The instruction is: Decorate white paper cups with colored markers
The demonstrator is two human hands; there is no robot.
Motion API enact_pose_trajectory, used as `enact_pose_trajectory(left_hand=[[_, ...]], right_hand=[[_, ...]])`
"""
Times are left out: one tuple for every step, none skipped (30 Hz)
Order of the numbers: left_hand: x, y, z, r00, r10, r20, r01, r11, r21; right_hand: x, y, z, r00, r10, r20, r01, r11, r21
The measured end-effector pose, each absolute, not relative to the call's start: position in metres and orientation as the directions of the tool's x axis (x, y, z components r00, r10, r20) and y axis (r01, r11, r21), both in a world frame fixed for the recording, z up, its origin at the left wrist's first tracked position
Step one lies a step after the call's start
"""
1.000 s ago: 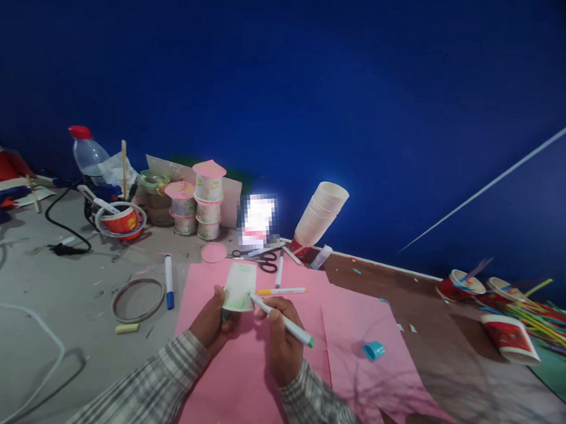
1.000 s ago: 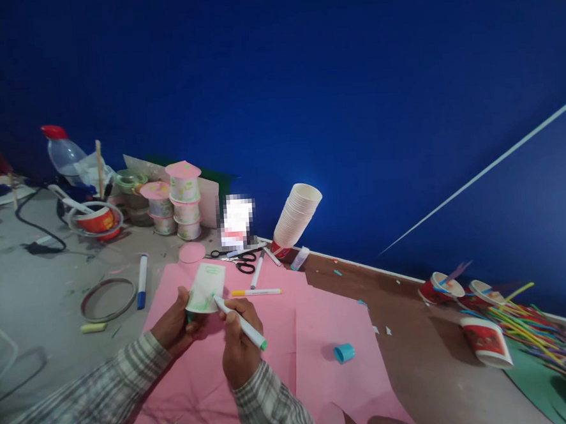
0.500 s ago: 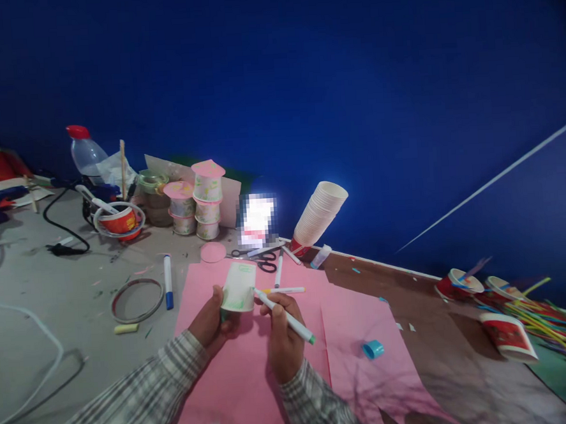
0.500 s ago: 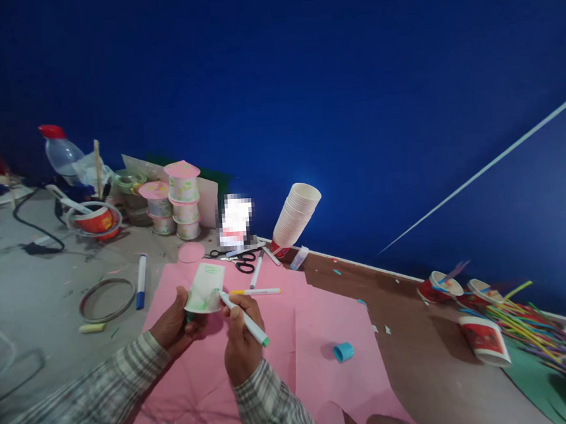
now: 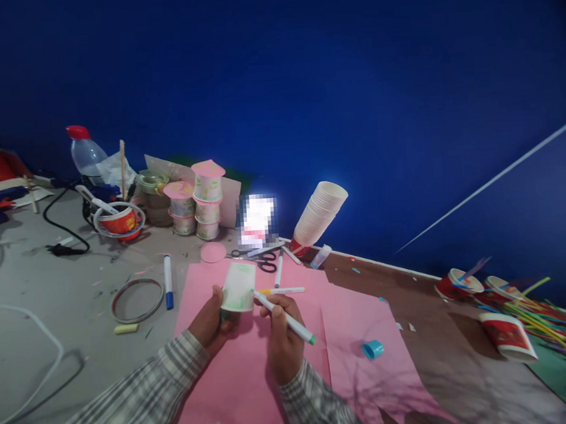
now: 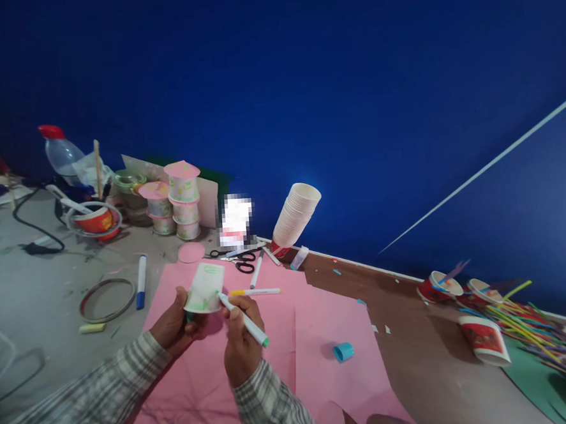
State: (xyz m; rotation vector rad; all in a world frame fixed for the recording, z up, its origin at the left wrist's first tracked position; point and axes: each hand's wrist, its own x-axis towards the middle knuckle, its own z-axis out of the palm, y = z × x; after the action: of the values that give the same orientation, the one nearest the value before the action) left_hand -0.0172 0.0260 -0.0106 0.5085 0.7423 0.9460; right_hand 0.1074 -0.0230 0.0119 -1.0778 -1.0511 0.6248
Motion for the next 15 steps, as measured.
enact_pose_trajectory(left_hand=[[-0.0173, 0.0262, -0.0109, 0.372, 0.862, -0.344, -0.535, 0.502, 0.680], [-0.0174, 0.0264, -0.0112, 0.366, 0.864, -0.347, -0.535, 0.500, 0.681], [-0.0174, 0.0264, -0.0115, 0.358, 0.866, -0.349, -0.535, 0.497, 0.683], [-0.0174, 0.0265, -0.0116, 0.350, 0.868, -0.351, -0.536, 0.493, 0.685], [-0.0173, 0.0265, -0.0116, 0.342, 0.872, -0.351, -0.539, 0.488, 0.686], [-0.0172, 0.0265, -0.0116, 0.336, 0.874, -0.350, -0.543, 0.483, 0.686], [-0.0171, 0.0264, -0.0116, 0.334, 0.875, -0.350, -0.547, 0.483, 0.684], [-0.0171, 0.0264, -0.0117, 0.336, 0.874, -0.350, -0.551, 0.484, 0.680], [-0.0171, 0.0265, -0.0118, 0.342, 0.872, -0.350, -0.553, 0.488, 0.675], [-0.0172, 0.0266, -0.0121, 0.345, 0.871, -0.350, -0.556, 0.490, 0.672], [-0.0173, 0.0268, -0.0124, 0.349, 0.869, -0.352, -0.557, 0.494, 0.668], [-0.0174, 0.0270, -0.0128, 0.349, 0.866, -0.357, -0.556, 0.499, 0.665], [-0.0174, 0.0272, -0.0132, 0.343, 0.866, -0.364, -0.556, 0.500, 0.665], [-0.0175, 0.0274, -0.0136, 0.337, 0.866, -0.369, -0.554, 0.500, 0.666], [-0.0175, 0.0276, -0.0139, 0.334, 0.866, -0.373, -0.552, 0.500, 0.667]], right_hand=[[0.1073, -0.0233, 0.0116, 0.402, 0.835, 0.376, 0.065, 0.384, -0.921], [0.1072, -0.0235, 0.0114, 0.397, 0.835, 0.381, 0.063, 0.389, -0.919], [0.1072, -0.0235, 0.0114, 0.391, 0.835, 0.387, 0.063, 0.395, -0.916], [0.1072, -0.0234, 0.0115, 0.386, 0.835, 0.392, 0.066, 0.399, -0.915], [0.1072, -0.0232, 0.0116, 0.384, 0.834, 0.396, 0.069, 0.401, -0.913], [0.1073, -0.0228, 0.0117, 0.382, 0.834, 0.398, 0.072, 0.403, -0.913], [0.1075, -0.0225, 0.0117, 0.384, 0.833, 0.399, 0.072, 0.403, -0.912], [0.1076, -0.0221, 0.0117, 0.388, 0.832, 0.398, 0.071, 0.403, -0.912], [0.1077, -0.0219, 0.0117, 0.388, 0.831, 0.398, 0.071, 0.404, -0.912], [0.1078, -0.0219, 0.0118, 0.385, 0.832, 0.400, 0.074, 0.404, -0.912], [0.1079, -0.0221, 0.0120, 0.379, 0.833, 0.402, 0.079, 0.404, -0.911], [0.1080, -0.0225, 0.0124, 0.373, 0.834, 0.406, 0.088, 0.403, -0.911], [0.1080, -0.0231, 0.0128, 0.366, 0.836, 0.410, 0.099, 0.403, -0.910], [0.1080, -0.0236, 0.0133, 0.357, 0.838, 0.413, 0.110, 0.401, -0.909], [0.1079, -0.0242, 0.0136, 0.353, 0.839, 0.415, 0.117, 0.400, -0.909]])
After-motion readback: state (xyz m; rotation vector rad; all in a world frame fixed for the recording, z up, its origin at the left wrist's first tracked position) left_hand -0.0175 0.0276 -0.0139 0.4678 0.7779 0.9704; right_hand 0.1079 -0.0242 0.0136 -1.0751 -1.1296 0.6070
